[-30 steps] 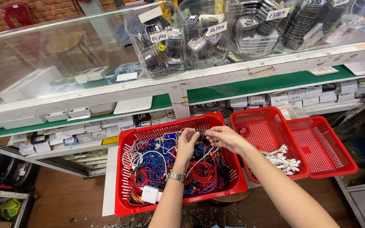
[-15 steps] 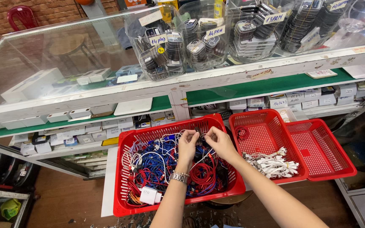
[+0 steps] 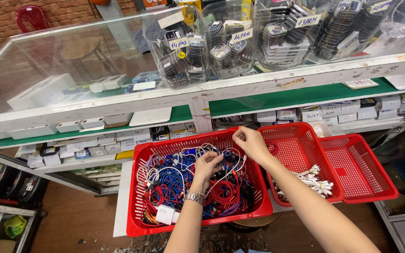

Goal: The person sorts tangled charging cables from a red basket, untangling and separating white cables into a second basket while leaving other colors in the first. The person handles the cables by hand, repeatedly picking, untangling, and placing them into the appropriate basket.

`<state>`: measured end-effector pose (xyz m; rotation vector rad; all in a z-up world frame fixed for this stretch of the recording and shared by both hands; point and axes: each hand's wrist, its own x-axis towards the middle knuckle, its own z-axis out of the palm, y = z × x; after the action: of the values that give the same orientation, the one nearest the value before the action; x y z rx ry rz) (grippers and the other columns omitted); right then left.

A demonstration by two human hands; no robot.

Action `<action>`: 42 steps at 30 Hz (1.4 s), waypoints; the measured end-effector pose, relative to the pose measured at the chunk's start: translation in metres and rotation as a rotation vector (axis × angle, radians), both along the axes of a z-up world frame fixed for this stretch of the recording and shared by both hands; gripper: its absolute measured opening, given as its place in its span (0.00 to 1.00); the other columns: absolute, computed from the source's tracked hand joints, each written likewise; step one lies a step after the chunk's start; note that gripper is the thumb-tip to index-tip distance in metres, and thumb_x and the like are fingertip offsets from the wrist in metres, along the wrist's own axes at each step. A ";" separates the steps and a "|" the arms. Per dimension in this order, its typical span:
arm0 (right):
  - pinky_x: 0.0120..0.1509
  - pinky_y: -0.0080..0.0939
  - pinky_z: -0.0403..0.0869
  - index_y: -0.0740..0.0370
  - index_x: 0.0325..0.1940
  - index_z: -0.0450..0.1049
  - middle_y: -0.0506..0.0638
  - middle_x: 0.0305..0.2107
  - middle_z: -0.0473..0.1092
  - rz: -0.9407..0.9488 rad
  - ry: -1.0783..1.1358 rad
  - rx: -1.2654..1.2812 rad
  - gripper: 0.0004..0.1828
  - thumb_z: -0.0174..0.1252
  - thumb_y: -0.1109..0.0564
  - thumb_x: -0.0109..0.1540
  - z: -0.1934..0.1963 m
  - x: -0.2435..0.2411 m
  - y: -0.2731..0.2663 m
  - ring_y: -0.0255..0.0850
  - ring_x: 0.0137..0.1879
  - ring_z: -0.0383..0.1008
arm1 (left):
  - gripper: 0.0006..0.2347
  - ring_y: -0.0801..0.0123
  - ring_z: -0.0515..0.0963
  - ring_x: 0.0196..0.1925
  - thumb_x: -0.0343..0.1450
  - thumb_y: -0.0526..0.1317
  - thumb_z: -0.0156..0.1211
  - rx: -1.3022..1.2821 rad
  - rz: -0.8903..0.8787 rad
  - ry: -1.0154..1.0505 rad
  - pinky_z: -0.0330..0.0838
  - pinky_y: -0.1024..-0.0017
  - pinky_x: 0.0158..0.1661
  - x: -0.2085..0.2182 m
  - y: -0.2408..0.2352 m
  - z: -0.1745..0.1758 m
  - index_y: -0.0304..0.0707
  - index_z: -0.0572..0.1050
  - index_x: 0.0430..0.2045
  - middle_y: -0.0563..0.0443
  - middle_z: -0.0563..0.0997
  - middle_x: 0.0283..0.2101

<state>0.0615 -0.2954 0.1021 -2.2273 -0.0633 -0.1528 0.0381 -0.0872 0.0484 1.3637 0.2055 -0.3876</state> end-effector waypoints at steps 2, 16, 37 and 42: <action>0.48 0.43 0.76 0.64 0.45 0.79 0.51 0.34 0.78 0.045 0.035 -0.026 0.12 0.62 0.54 0.62 -0.018 -0.004 0.002 0.38 0.41 0.78 | 0.07 0.77 0.81 0.35 0.68 0.37 0.70 -0.079 0.084 0.043 0.82 0.73 0.39 0.000 0.006 0.000 0.37 0.77 0.33 0.58 0.81 0.33; 0.50 0.39 0.81 0.64 0.45 0.75 0.55 0.40 0.78 0.198 0.508 0.484 0.11 0.59 0.54 0.65 -0.014 -0.004 0.013 0.39 0.46 0.80 | 0.07 0.72 0.85 0.32 0.68 0.39 0.69 0.028 0.003 -0.068 0.81 0.75 0.36 -0.002 0.024 0.019 0.34 0.84 0.33 0.52 0.85 0.32; 0.63 0.39 0.71 0.53 0.50 0.70 0.48 0.47 0.74 0.072 0.446 1.461 0.08 0.55 0.60 0.67 -0.037 0.003 0.025 0.38 0.56 0.72 | 0.10 0.75 0.81 0.38 0.69 0.34 0.66 -0.267 0.358 0.029 0.79 0.80 0.41 -0.005 0.083 -0.002 0.34 0.80 0.43 0.52 0.83 0.39; 0.61 0.43 0.76 0.61 0.44 0.68 0.56 0.45 0.75 0.101 0.312 1.362 0.03 0.54 0.64 0.67 -0.038 -0.003 0.056 0.44 0.54 0.76 | 0.10 0.62 0.83 0.50 0.70 0.28 0.62 -0.634 0.598 -0.066 0.77 0.72 0.53 -0.005 0.097 -0.012 0.26 0.74 0.44 0.43 0.80 0.45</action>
<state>0.0589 -0.2395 0.0646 -0.8638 0.0835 0.1775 0.0330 0.0102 0.0362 0.6415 0.3844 0.0995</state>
